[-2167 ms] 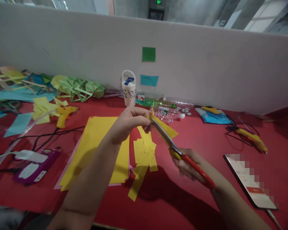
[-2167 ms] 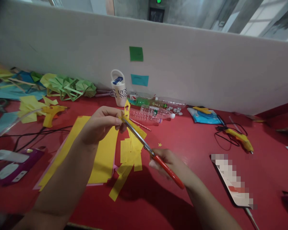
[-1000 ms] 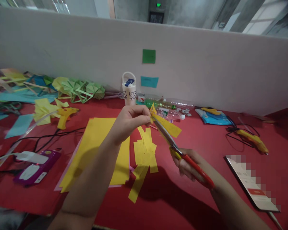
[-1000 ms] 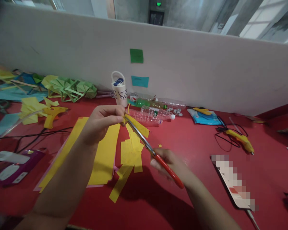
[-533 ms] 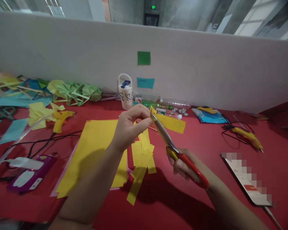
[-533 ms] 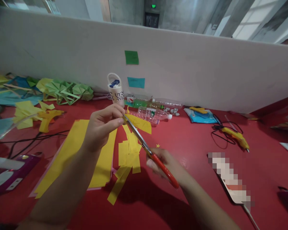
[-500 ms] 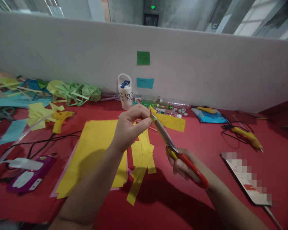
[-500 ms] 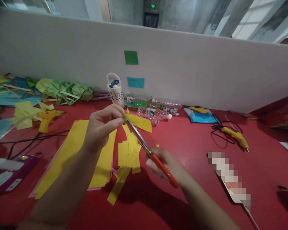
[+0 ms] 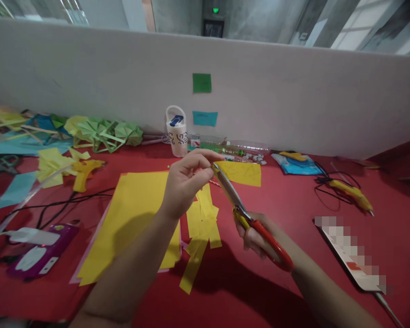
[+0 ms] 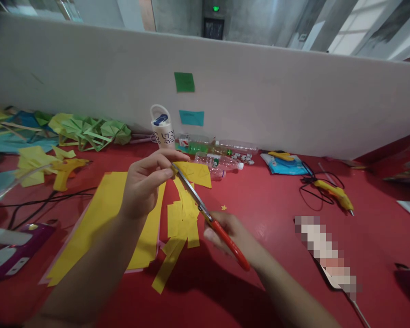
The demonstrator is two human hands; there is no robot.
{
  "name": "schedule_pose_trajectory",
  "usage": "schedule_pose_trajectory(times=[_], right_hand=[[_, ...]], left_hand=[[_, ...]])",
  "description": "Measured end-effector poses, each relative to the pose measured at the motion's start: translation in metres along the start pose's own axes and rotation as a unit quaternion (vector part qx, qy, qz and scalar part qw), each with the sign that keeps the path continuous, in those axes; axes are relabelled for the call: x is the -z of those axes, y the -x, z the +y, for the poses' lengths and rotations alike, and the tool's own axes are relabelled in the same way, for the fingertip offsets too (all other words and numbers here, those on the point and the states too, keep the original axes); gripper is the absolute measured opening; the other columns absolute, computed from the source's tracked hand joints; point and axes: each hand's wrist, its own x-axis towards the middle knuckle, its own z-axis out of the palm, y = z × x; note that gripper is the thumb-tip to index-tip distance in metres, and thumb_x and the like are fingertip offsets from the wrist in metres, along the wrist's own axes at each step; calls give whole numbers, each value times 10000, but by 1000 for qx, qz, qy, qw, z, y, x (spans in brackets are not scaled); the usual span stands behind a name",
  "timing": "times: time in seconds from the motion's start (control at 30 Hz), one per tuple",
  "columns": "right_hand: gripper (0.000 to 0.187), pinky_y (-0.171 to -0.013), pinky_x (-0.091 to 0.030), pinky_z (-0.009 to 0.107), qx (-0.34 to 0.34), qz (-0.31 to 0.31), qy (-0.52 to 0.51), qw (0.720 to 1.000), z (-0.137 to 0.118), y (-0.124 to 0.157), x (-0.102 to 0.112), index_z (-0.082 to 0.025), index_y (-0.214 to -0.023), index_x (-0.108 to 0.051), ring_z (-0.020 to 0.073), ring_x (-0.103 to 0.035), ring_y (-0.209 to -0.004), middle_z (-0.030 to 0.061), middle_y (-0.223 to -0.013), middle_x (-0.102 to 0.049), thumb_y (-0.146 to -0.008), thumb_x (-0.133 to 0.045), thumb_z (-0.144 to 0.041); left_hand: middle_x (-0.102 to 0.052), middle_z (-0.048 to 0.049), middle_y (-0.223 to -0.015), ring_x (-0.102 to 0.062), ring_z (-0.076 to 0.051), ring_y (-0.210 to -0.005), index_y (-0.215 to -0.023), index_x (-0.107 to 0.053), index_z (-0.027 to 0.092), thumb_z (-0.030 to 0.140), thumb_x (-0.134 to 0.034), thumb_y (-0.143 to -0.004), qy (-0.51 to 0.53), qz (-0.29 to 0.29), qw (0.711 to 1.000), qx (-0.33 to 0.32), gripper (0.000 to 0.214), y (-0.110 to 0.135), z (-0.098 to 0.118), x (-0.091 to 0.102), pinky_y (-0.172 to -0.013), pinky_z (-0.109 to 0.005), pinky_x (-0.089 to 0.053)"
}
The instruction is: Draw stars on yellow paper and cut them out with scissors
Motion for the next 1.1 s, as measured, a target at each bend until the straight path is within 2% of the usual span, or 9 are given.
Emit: schedule_pose_trajectory(times=[0.1,0.17,0.27,0.37,0.43,0.83,0.97,1.1], right_hand=[[559,-337,-249,185,-2,-8,-18,1000,2,0,0,-217,-700,-438,52,-349,-398,-69,-535,-414,-807,-608,-739],[574,-328,-242,183,-17,-9,-37,999,2,1,-2,-223,-695,-416,43,-327,-374,-86,-519,-381,-795,-616,-751],[619,-319,-231,180,-28,4,-45,999,-1,3,-5,-229,-689,-388,34,-306,-356,-96,-515,-364,-766,-593,-808],[658,-321,-227,180,-33,8,-32,999,-4,4,-8,-227,-688,-400,34,-312,-351,-93,-503,-377,-739,-552,-864],[662,-322,-230,182,-33,5,-31,999,-5,3,-8,-227,-688,-408,38,-317,-341,-94,-485,-379,-735,-544,-873],[661,-330,-278,188,-63,23,-23,997,3,3,-8,-228,-680,-418,45,-338,-319,-81,-467,-435,-701,-562,-873],[609,-324,-270,191,-68,28,-39,997,10,0,-10,-236,-673,-405,55,-354,-316,-86,-461,-426,-733,-600,-810],[625,-358,-328,209,-53,42,-43,997,8,-2,-9,-237,-674,-410,63,-368,-324,-104,-439,-391,-705,-614,-826]], left_hand=[[-763,-40,-996,-670,-221,-1008,-565,-581,210,169,-610,-718,28,-9,1000,12,161,-1,0,2,-913,-382,-510],[-759,-39,-985,-667,-211,-987,-559,-579,207,167,-609,-716,31,-11,999,21,165,-1,0,2,-875,-361,-508],[-717,-27,-869,-635,-174,-832,-554,-571,204,177,-609,-697,35,-1,999,35,151,-1,0,2,-739,-319,-489],[-605,-1,-720,-524,-132,-668,-550,-555,203,195,-614,-671,50,7,998,43,135,-1,-1,1,-599,-288,-410],[-534,11,-658,-462,-122,-622,-549,-546,203,202,-610,-672,55,3,997,45,138,-1,-1,0,-560,-281,-364],[-488,19,-611,-412,-115,-590,-545,-554,200,194,-612,-678,69,3,997,46,146,-1,-2,0,-545,-281,-324],[-512,21,-621,-434,-118,-620,-554,-577,200,173,-615,-677,85,10,995,43,131,-2,-6,0,-595,-287,-342],[-525,19,-623,-455,-125,-647,-560,-589,201,173,-621,-689,96,8,994,48,136,-3,-11,2,-642,-294,-358]])
